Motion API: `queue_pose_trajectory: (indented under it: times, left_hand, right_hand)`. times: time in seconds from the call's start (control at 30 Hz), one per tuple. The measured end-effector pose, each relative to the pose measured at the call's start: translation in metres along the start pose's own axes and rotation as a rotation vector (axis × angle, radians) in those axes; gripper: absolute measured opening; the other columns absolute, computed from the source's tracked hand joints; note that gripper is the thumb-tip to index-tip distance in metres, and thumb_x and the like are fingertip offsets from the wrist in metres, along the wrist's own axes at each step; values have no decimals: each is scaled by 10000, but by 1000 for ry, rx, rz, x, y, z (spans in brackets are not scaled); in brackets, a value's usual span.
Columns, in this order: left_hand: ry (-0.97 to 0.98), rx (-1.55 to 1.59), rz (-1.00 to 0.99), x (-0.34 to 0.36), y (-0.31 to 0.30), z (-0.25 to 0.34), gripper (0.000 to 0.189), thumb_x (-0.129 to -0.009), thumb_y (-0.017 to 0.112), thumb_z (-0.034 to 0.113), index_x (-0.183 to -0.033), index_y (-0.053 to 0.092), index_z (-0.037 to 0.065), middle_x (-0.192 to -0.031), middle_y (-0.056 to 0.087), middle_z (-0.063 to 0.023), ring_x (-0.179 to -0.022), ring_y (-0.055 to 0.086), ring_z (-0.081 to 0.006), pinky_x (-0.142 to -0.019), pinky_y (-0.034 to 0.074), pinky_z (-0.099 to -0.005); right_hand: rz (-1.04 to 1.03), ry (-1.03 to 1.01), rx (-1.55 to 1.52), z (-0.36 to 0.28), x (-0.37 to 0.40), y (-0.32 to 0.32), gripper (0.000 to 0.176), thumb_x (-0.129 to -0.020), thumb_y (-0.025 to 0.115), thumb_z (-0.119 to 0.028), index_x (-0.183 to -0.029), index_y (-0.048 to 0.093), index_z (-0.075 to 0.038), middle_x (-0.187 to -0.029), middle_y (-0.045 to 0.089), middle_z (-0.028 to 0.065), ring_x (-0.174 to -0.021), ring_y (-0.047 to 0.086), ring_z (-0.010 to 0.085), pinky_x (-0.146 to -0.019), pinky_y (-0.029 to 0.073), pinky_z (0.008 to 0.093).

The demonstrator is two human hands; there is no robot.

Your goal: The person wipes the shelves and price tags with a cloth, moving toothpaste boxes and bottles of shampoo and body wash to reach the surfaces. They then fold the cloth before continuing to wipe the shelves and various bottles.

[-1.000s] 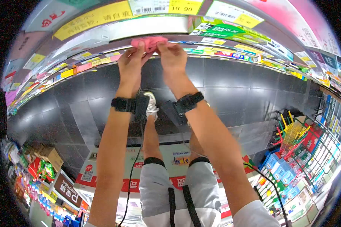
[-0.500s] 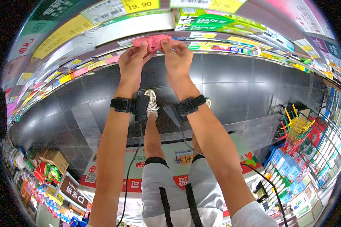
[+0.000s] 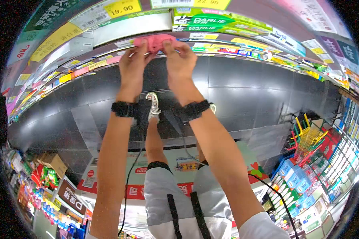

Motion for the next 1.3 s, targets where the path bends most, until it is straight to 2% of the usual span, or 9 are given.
queue_pose_trajectory:
  times: [0.27, 0.4, 0.5, 0.6, 0.73, 0.77, 0.9, 1.13, 1.3]
  left_hand:
    - [-92, 39, -40, 21, 109, -39, 386, -1062, 794, 259, -1200, 626, -60, -1175, 753, -178, -1062, 776, -246, -976, 679, -390]
    - [-24, -18, -54, 9, 88, -49, 390, -1071, 781, 263, -1207, 615, -63, -1173, 759, -174, -1087, 778, -268, -1005, 666, -395]
    - [38, 65, -18, 20, 58, -30, 384, -1083, 764, 294, -1186, 644, -56, -1167, 764, -167, -1141, 781, -302, -1085, 631, -391]
    - [39, -8, -28, 19, 62, -22, 373, -1073, 773, 239, -1135, 615, -93, -1131, 744, -198, -1047, 776, -247, -1011, 687, -408]
    - [20, -50, -99, 25, 107, -43, 418, -1052, 805, 241, -1165, 620, -117, -1149, 730, -208, -1057, 774, -258, -987, 685, -376]
    - [25, -76, -113, 30, 122, -49, 385, -1068, 788, 255, -1208, 639, -71, -1185, 748, -170, -1114, 772, -261, -1049, 650, -387]
    - [-1, 29, -188, 35, 153, -67, 357, -1077, 774, 243, -1202, 641, -64, -1224, 736, -172, -1134, 756, -250, -1027, 655, -382]
    - [37, 41, -54, 28, 97, -53, 303, -1104, 733, 265, -1153, 665, -26, -1142, 738, -126, -1097, 748, -216, -1100, 635, -409]
    - [-6, 4, -75, 29, 121, -64, 300, -1086, 759, 230, -1147, 630, -34, -1132, 752, -161, -1071, 777, -262, -989, 674, -370]
  right_hand:
    - [56, -15, -1, -71, -43, -81, 37, -1016, 785, -17, -1012, 748, -22, -1087, 777, 108, -1008, 756, 210, -986, 641, 377]
    - [52, -30, 39, -46, -44, -75, 105, -1001, 809, -25, -1071, 738, 8, -1037, 790, 94, -996, 742, 152, -917, 587, 290]
    - [-139, 65, 76, -43, -39, -62, 142, -986, 828, -37, -1086, 742, 17, -1023, 799, 79, -934, 729, 126, -856, 561, 267]
    - [-161, -52, 197, -63, -31, -66, 193, -998, 813, -29, -1172, 757, 34, -1077, 806, 121, -968, 758, 167, -957, 603, 305]
    - [-15, -119, 7, -68, -46, -98, 109, -1018, 783, -38, -1087, 739, 34, -1026, 802, 106, -912, 749, 142, -854, 590, 277]
    - [41, -129, -32, -72, -45, -109, 90, -1021, 773, -40, -1070, 736, 26, -1009, 795, 101, -917, 751, 154, -868, 612, 306]
    - [257, -185, -9, -82, -60, -127, 94, -1017, 776, -45, -1072, 726, 13, -1044, 786, 100, -926, 737, 149, -866, 613, 321]
    - [-6, -122, 92, -56, -46, -88, 110, -1020, 785, -46, -1088, 721, 12, -1006, 792, 77, -903, 725, 118, -854, 582, 283]
    - [93, -189, 178, -80, -44, -111, 110, -1039, 774, -57, -1088, 715, 21, -1004, 789, 80, -905, 724, 106, -841, 582, 276]
Point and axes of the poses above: each hand's wrist, its own x-axis away from the middle knuckle, its own y-axis out of the palm, z = x × y, the point moved 2 cm from there along -x, towards the middle knuckle
